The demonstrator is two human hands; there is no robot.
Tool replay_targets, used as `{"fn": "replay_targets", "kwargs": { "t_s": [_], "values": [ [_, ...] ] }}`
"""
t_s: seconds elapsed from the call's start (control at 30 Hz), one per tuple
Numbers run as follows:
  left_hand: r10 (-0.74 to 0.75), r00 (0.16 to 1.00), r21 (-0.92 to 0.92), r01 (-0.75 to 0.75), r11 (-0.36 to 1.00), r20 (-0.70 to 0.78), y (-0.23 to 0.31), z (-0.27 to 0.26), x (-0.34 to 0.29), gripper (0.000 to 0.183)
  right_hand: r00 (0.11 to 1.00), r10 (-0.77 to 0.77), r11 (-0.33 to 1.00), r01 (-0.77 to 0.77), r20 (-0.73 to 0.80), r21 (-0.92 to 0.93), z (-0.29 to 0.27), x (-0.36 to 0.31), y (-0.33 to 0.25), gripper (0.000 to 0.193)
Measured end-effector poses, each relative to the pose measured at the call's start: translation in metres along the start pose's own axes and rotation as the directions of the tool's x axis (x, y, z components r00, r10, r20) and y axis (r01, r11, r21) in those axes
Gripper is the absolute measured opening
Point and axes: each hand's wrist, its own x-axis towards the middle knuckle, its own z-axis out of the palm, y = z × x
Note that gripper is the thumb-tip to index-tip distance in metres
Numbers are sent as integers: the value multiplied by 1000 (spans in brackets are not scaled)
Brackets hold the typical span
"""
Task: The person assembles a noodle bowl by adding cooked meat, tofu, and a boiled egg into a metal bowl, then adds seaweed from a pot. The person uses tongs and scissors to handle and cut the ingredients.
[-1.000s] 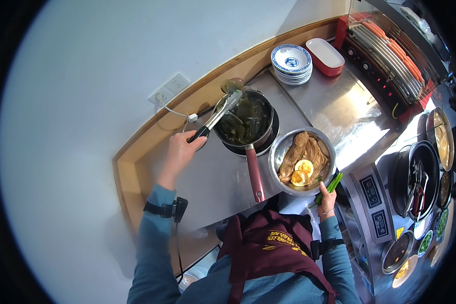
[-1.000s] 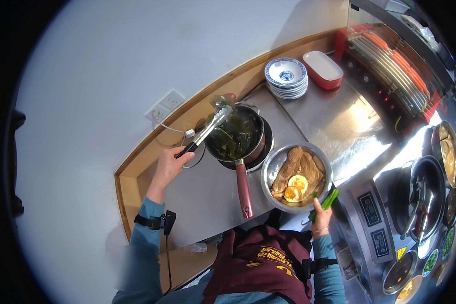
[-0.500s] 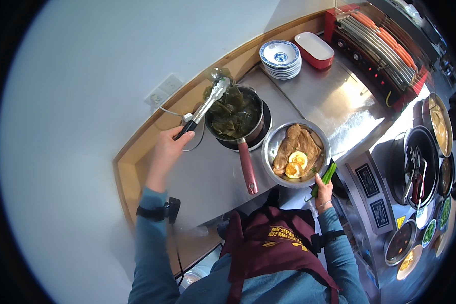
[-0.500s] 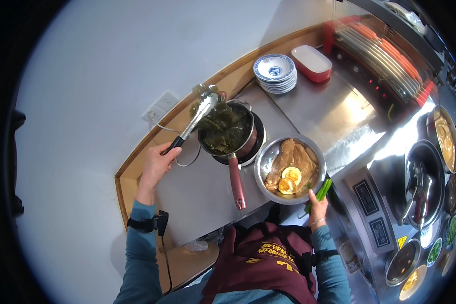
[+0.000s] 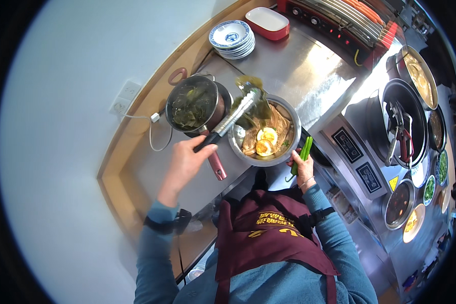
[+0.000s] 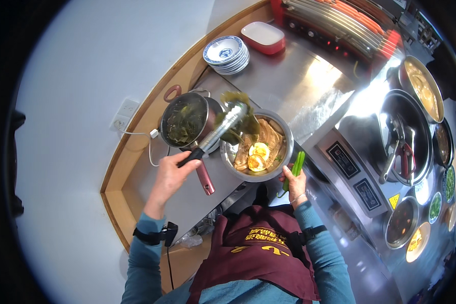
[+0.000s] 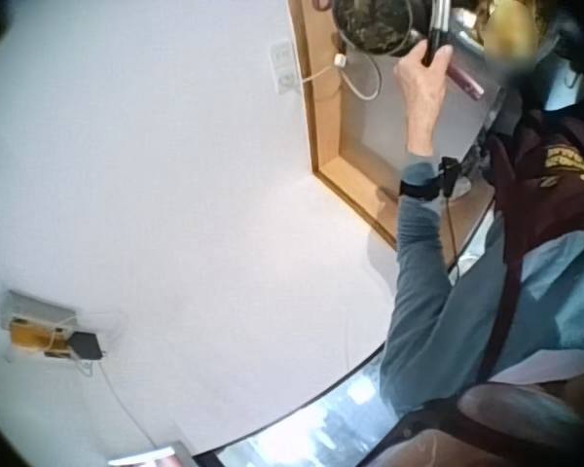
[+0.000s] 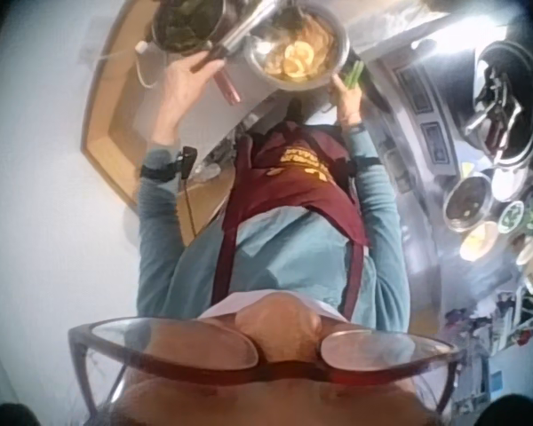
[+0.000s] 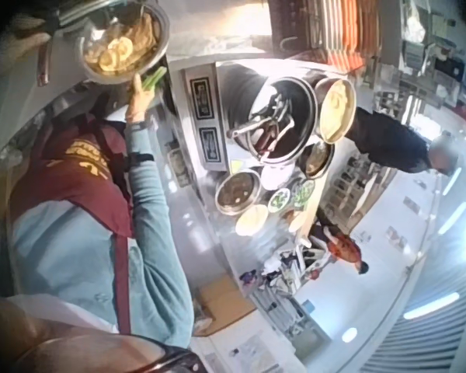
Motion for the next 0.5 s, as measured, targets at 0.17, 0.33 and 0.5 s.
{"fn": "replay_targets", "kwargs": {
  "t_s": [0.17,0.33,0.5],
  "values": [
    [134,991,241,-136,961,25,-7,54,24,40,1000,-8,1000,8,-2,-16,-8,-4,2,30],
    [102,993,596,-119,794,61,-8,75,29,39,1000,12,1000,-13,-24,-5,-9,-8,5,32],
    [129,990,629,-140,765,64,2,70,20,38,999,21,1000,-21,-26,0,-1,-9,6,32]
  ]
}}
